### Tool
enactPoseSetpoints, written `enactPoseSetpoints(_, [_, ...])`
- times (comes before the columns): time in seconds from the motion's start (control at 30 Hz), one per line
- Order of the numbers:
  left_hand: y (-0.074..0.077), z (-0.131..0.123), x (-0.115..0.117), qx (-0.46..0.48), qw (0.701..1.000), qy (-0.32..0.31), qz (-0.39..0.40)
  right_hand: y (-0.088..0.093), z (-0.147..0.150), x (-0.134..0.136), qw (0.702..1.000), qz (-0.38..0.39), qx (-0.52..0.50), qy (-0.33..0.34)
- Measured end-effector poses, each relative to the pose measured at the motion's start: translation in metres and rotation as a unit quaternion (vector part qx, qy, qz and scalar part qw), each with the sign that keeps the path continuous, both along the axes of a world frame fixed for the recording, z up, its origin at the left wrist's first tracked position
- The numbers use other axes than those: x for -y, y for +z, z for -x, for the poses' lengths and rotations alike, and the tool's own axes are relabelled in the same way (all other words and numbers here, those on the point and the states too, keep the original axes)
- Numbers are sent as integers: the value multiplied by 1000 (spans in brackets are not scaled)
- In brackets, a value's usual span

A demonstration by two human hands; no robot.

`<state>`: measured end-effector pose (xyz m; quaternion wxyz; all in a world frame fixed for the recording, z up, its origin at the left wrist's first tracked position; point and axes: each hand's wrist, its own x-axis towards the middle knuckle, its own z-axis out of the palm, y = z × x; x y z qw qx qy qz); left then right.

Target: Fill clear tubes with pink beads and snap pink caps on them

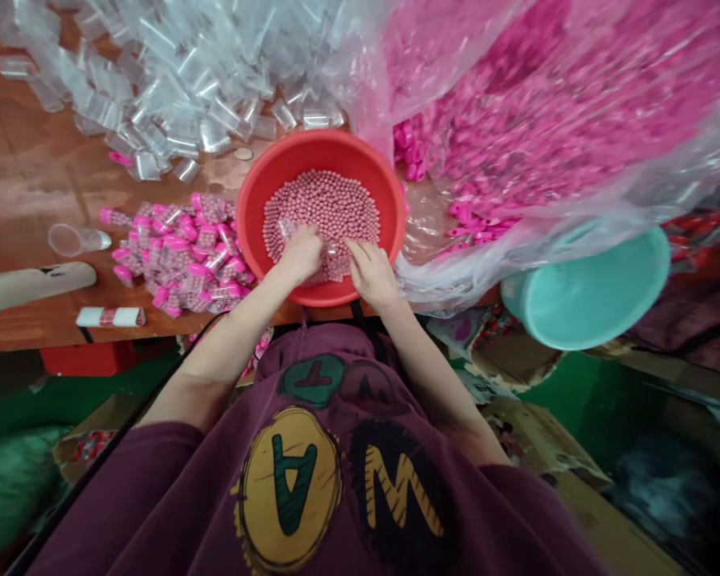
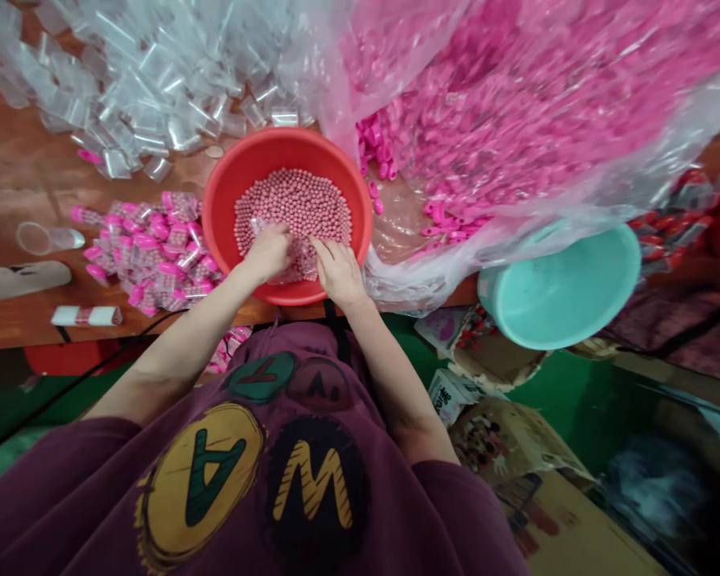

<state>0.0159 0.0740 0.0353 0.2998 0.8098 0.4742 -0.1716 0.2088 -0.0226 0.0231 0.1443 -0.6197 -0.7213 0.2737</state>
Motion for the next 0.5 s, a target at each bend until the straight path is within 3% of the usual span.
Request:
enactPoseSetpoints(0.13, [-19, -23, -8, 11, 994, 105, -37, 0, -53, 5, 985, -80, -41, -147])
enactPoseSetpoints(0.23, [-38, -59, 2, 77, 982, 172, -5, -10, -95, 1, 970, -68, -18, -234])
enactPoseSetpoints(0.37, [-52, -99, 19, 145, 971, 185, 37, -35, -123, -26, 966, -19, -1, -260])
enactPoseSetpoints(0.5, [-46, -98, 20, 168, 964, 198, 51, -64, -123, -71, 972, 10, 10, -233])
